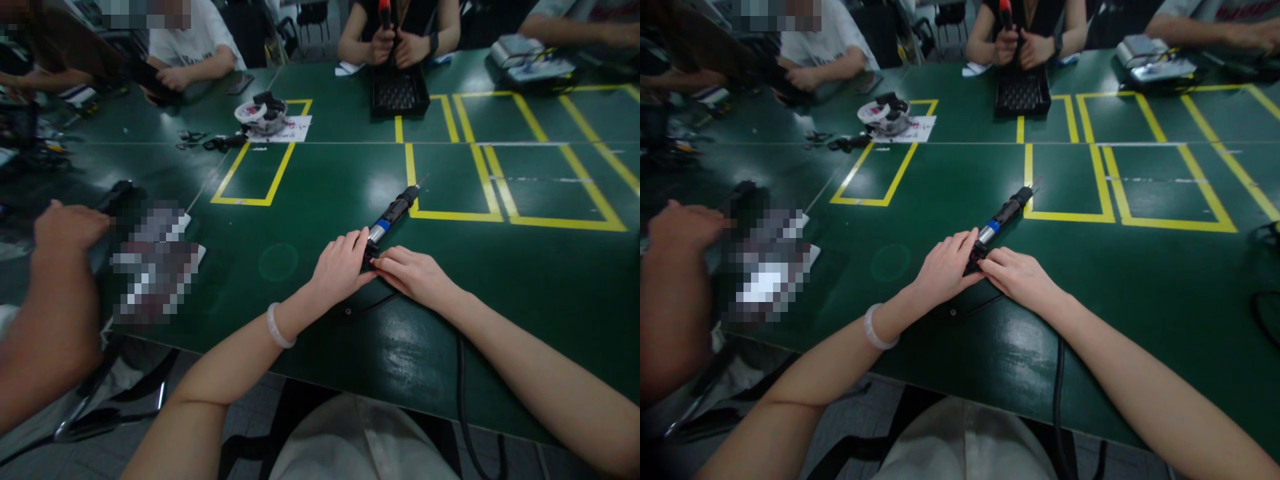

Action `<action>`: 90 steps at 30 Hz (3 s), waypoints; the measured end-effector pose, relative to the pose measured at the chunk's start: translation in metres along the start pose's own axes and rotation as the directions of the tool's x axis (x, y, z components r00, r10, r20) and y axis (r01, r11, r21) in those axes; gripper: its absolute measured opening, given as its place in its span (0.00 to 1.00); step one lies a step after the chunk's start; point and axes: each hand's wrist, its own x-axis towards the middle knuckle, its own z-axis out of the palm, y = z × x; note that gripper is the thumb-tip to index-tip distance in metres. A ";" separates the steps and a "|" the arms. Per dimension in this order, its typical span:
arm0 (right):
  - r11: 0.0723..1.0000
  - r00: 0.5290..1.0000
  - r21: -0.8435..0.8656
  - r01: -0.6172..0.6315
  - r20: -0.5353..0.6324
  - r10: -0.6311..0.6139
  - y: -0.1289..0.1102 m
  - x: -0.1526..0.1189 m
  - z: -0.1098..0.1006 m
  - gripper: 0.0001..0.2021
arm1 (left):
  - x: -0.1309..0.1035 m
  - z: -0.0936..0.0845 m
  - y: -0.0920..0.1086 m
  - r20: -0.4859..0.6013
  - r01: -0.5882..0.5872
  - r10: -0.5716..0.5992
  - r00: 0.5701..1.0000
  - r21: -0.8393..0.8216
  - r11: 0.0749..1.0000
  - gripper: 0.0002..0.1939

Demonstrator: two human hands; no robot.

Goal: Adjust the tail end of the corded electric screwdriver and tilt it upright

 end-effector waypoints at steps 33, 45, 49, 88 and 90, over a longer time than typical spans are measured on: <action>0.692 0.891 0.636 -0.341 -0.018 0.455 0.023 -0.002 -0.009 0.14 | 0.002 0.007 -0.001 -0.034 0.026 -0.027 0.999 -0.003 1.000 0.35; 0.381 0.775 0.838 -0.390 0.076 0.627 0.031 0.001 -0.003 0.22 | 0.005 0.003 -0.095 -0.005 0.104 -0.104 0.995 -0.014 0.994 0.35; 0.390 0.781 0.832 -0.394 0.079 0.620 0.031 0.002 -0.003 0.23 | 0.007 0.001 -0.141 -0.012 0.252 -0.252 0.968 0.006 0.968 0.36; 0.477 0.806 0.762 -0.437 0.096 0.583 0.029 0.006 -0.001 0.21 | 0.005 -0.003 -0.194 -0.215 0.656 -0.631 0.745 0.062 0.752 0.26; 0.480 0.803 0.761 -0.437 0.090 0.589 0.028 0.007 -0.001 0.21 | 0.002 -0.003 -0.175 -0.201 0.620 -0.598 0.776 0.070 0.781 0.26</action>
